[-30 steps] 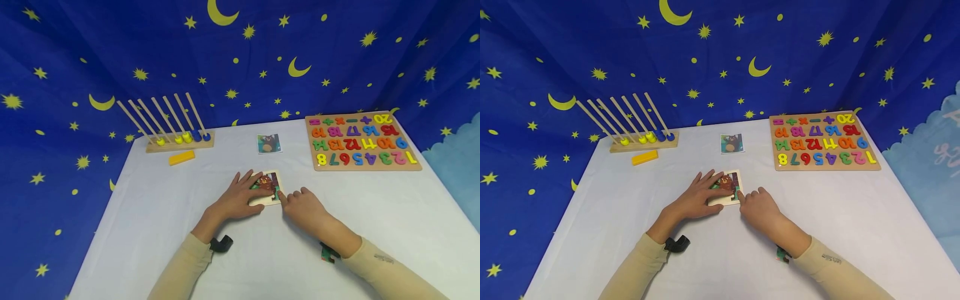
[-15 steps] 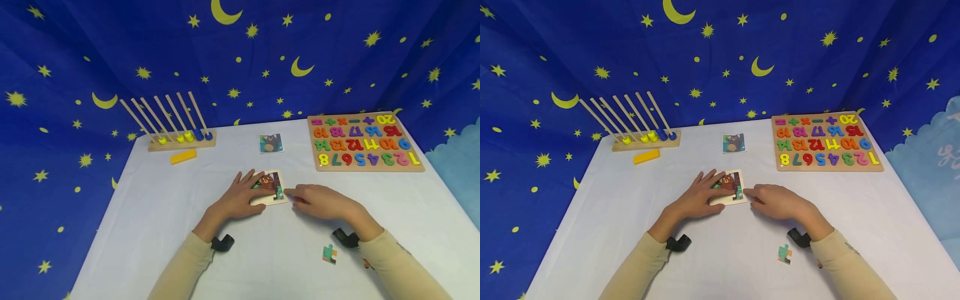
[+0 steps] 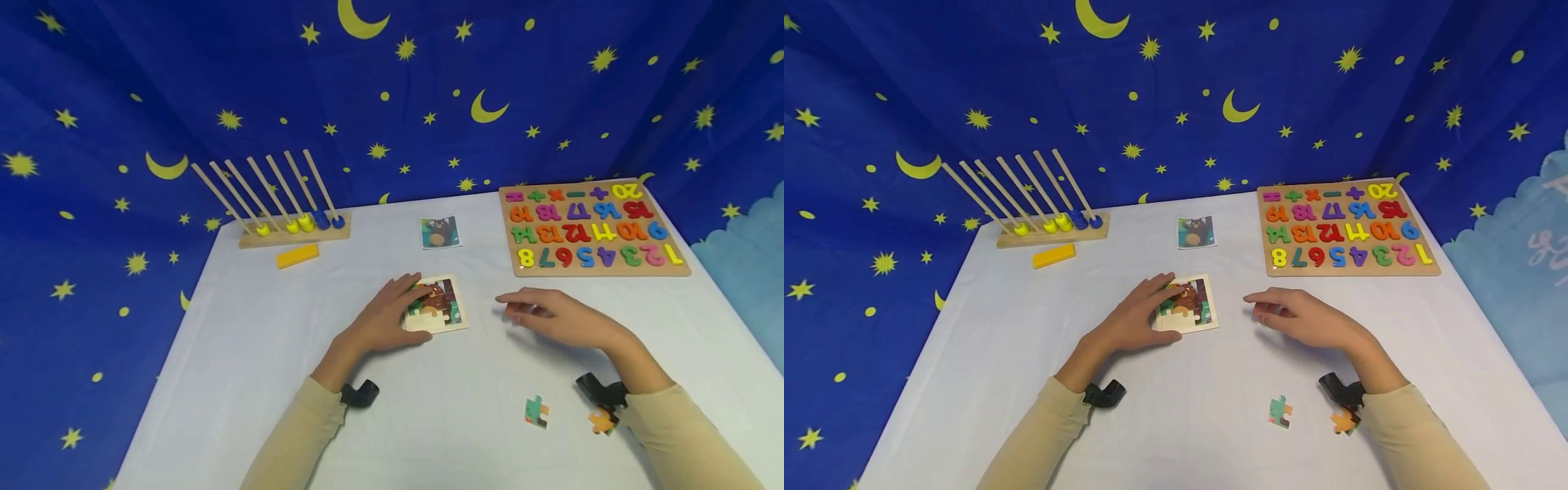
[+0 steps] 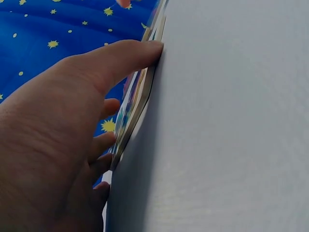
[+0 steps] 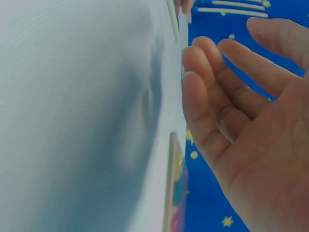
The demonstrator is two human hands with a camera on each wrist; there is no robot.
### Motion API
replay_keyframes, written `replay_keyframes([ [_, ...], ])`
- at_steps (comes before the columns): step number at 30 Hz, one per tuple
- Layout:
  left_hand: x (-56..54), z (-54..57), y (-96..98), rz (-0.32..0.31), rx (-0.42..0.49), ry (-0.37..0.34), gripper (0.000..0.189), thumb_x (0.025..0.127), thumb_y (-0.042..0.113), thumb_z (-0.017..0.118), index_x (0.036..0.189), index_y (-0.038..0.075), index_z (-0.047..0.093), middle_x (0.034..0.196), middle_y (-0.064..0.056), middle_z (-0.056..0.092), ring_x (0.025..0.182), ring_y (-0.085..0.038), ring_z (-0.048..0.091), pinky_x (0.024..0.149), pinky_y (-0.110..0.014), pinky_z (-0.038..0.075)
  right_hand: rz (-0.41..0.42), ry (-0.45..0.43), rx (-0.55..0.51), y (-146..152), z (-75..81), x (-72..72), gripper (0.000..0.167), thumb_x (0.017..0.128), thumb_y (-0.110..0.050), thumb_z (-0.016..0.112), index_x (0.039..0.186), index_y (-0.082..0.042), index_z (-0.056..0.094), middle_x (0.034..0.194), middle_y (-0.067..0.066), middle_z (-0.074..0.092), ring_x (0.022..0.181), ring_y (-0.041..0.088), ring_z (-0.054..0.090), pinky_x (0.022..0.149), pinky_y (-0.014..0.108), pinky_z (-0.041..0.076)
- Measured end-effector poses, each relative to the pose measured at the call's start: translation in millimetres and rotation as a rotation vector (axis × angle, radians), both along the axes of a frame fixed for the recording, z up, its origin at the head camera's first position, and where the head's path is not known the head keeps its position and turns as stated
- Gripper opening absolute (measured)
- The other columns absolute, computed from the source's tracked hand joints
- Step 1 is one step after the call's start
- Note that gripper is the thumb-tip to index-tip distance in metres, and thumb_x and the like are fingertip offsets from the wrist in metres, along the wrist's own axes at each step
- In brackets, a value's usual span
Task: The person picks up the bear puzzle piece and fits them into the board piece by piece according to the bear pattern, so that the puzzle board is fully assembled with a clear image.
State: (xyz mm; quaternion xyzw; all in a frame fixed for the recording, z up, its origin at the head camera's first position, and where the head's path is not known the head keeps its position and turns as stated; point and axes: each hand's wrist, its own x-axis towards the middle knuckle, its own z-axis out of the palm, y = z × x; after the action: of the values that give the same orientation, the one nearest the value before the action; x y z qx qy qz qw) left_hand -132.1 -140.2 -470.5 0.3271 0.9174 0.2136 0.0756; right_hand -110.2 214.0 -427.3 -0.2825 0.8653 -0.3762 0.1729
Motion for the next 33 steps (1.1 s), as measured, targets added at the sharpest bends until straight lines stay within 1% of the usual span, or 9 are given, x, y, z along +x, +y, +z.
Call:
replay_keyframes([
  [5, -0.3, -1.3, -0.4, 0.012, 0.001, -0.009, 0.086, 0.078, 0.063, 0.067, 0.149, 0.028, 0.036, 0.158, 0.000, 0.021, 0.145, -0.016, 0.011, 0.115, -0.028, 0.004, -0.043, -0.010, -0.014, 18.7, -3.5, 6.3, 0.039, 0.098, -0.028, 0.058, 0.133, -0.013, 0.057, 0.107, -0.005, 0.065, 0.096, 0.010, 0.059, 0.084, 0.029, 0.051],
  [10, 2.3, 0.5, -0.5, 0.045, 0.029, -0.070, 0.084, 0.077, 0.062, 0.069, 0.148, 0.030, 0.037, 0.159, 0.005, 0.018, 0.145, -0.014, 0.008, 0.115, -0.034, 0.012, -0.063, -0.015, -0.004, 33.7, -6.6, 14.7, 0.042, 0.095, -0.029, 0.063, 0.134, -0.014, 0.057, 0.107, -0.006, 0.065, 0.093, 0.009, 0.059, 0.083, 0.027, 0.050],
  [14, 3.0, 3.1, 0.1, 0.060, 0.050, -0.127, 0.084, 0.076, 0.061, 0.070, 0.148, 0.032, 0.037, 0.159, 0.007, 0.016, 0.145, -0.014, 0.007, 0.114, -0.041, 0.017, -0.064, -0.074, 0.001, 46.4, -11.1, 23.2, 0.048, 0.090, -0.029, 0.069, 0.134, -0.015, 0.056, 0.107, -0.006, 0.065, 0.091, 0.011, 0.060, 0.080, 0.027, 0.051],
  [16, 2.5, 4.2, 0.4, 0.063, 0.047, -0.133, 0.084, 0.076, 0.061, 0.070, 0.148, 0.032, 0.038, 0.158, 0.008, 0.017, 0.145, -0.014, 0.008, 0.113, -0.043, 0.019, -0.067, -0.115, 0.006, 51.8, -12.4, 28.0, 0.051, 0.088, -0.028, 0.072, 0.134, -0.015, 0.056, 0.107, -0.005, 0.064, 0.090, 0.011, 0.060, 0.079, 0.026, 0.051],
  [19, 1.7, 5.3, 0.9, 0.066, 0.039, -0.135, 0.084, 0.075, 0.061, 0.071, 0.147, 0.033, 0.039, 0.158, 0.008, 0.018, 0.145, -0.014, 0.009, 0.113, -0.043, 0.020, -0.070, -0.134, 0.012, 58.2, -14.0, 35.1, 0.053, 0.086, -0.028, 0.073, 0.134, -0.015, 0.055, 0.106, -0.005, 0.064, 0.089, 0.012, 0.058, 0.077, 0.025, 0.050],
  [24, 1.0, 4.3, 2.9, 0.057, 0.032, -0.133, 0.084, 0.075, 0.063, 0.070, 0.147, 0.033, 0.039, 0.158, 0.009, 0.018, 0.144, -0.014, 0.009, 0.114, -0.041, 0.018, -0.075, -0.124, 0.006, 66.8, -13.7, 48.0, 0.052, 0.086, -0.028, 0.074, 0.133, -0.016, 0.056, 0.103, -0.005, 0.062, 0.085, 0.012, 0.055, 0.071, 0.024, 0.047],
  [28, 0.9, 2.2, 2.6, 0.051, 0.039, -0.133, 0.085, 0.075, 0.064, 0.069, 0.147, 0.032, 0.039, 0.158, 0.009, 0.017, 0.145, -0.013, 0.007, 0.115, -0.037, 0.013, -0.068, -0.178, 0.012, 72.7, -11.6, 57.3, 0.050, 0.085, -0.028, 0.075, 0.130, -0.017, 0.057, 0.097, 0.000, 0.058, 0.083, 0.014, 0.052, 0.067, 0.025, 0.045],
  [31, 0.8, 1.3, 1.0, 0.058, 0.046, -0.132, 0.084, 0.075, 0.064, 0.070, 0.146, 0.031, 0.040, 0.158, 0.008, 0.017, 0.145, -0.013, 0.007, 0.115, -0.035, 0.011, -0.056, -0.222, 0.051, 77.0, -10.7, 63.7, 0.048, 0.084, -0.030, 0.075, 0.127, -0.019, 0.059, 0.094, 0.002, 0.055, 0.083, 0.015, 0.050, 0.066, 0.026, 0.043],
  [33, 0.9, 0.9, 0.3, 0.060, 0.049, -0.134, 0.084, 0.075, 0.064, 0.071, 0.146, 0.031, 0.040, 0.158, 0.009, 0.017, 0.144, -0.012, 0.007, 0.115, -0.034, 0.010, -0.052, -0.226, 0.094, 79.9, -10.2, 69.2, 0.047, 0.083, -0.034, 0.076, 0.125, -0.021, 0.059, 0.093, 0.001, 0.053, 0.084, 0.014, 0.050, 0.066, 0.026, 0.043],
])
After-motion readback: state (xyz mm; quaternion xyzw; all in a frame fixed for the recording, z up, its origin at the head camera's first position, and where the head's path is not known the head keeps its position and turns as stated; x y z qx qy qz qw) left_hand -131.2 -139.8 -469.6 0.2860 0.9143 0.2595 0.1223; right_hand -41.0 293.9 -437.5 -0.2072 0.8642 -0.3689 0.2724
